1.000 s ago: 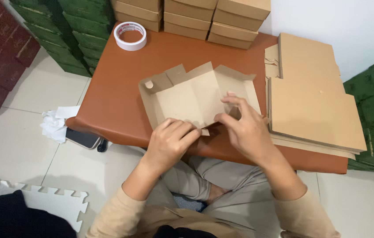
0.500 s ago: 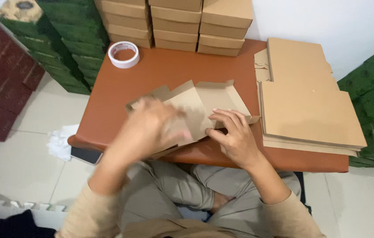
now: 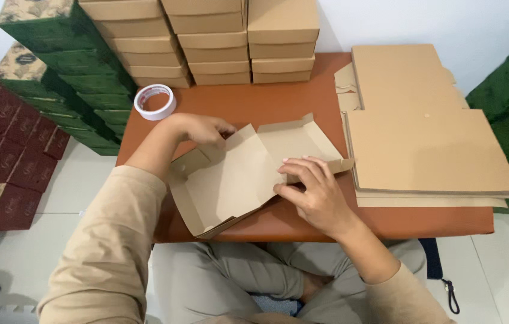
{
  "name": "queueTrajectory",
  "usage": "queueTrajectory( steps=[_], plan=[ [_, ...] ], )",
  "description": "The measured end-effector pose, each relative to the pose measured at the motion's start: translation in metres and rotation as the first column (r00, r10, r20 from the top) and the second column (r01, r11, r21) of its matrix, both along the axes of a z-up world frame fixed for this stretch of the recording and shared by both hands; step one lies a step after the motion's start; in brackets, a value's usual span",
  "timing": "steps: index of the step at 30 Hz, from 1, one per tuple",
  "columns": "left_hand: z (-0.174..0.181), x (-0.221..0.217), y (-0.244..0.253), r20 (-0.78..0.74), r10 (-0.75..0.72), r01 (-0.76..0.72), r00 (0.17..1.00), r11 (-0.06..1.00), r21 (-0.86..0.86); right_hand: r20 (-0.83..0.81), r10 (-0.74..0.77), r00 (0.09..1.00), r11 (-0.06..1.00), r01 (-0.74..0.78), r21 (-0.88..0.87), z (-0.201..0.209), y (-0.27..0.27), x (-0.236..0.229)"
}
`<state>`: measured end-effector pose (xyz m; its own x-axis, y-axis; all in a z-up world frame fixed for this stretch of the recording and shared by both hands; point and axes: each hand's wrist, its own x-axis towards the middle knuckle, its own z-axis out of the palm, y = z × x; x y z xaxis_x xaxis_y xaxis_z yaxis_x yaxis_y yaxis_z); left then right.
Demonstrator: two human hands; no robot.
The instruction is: The person assembles a cardboard box by folding the flaps and securing them with adhesive tape. They then place a lid on the box and stack it with other finished boxes before starting to assemble another one.
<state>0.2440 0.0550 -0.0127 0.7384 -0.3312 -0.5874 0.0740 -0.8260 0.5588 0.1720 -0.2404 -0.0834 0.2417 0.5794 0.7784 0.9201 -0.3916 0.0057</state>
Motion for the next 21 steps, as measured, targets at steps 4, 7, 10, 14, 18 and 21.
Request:
queueTrajectory(
  steps=[4,7,10,14,18,21],
  plan=[
    [-0.007,0.005,0.008,-0.099,0.023,-0.034,0.995,0.994,-0.104,-0.029,-0.049,0.998,0.997,0.048,-0.056,-0.001,-0.007,0.007],
    [-0.016,0.003,0.011,-0.106,0.100,-0.119,0.989,0.974,-0.194,-0.021,-0.093,0.995,0.992,0.091,-0.091,0.004,-0.008,0.006],
    [-0.039,0.009,0.021,-0.116,0.237,-0.262,0.965,0.906,-0.331,-0.058,-0.250,0.966,0.967,0.247,-0.054,0.000,-0.008,-0.004],
    [-0.043,0.000,0.019,-0.167,0.475,-0.491,0.864,0.720,-0.490,-0.761,0.047,0.647,0.912,0.284,0.297,-0.014,-0.007,-0.012],
    [-0.087,0.014,0.023,-0.136,0.612,-0.564,0.779,0.588,-0.579,-0.831,0.555,-0.036,0.795,0.316,0.518,-0.007,0.000,0.010],
    [-0.032,-0.022,-0.038,0.015,0.587,-0.501,0.809,0.704,-0.503,-0.857,0.506,-0.094,0.835,0.300,0.461,-0.006,0.009,0.043]
  ],
)
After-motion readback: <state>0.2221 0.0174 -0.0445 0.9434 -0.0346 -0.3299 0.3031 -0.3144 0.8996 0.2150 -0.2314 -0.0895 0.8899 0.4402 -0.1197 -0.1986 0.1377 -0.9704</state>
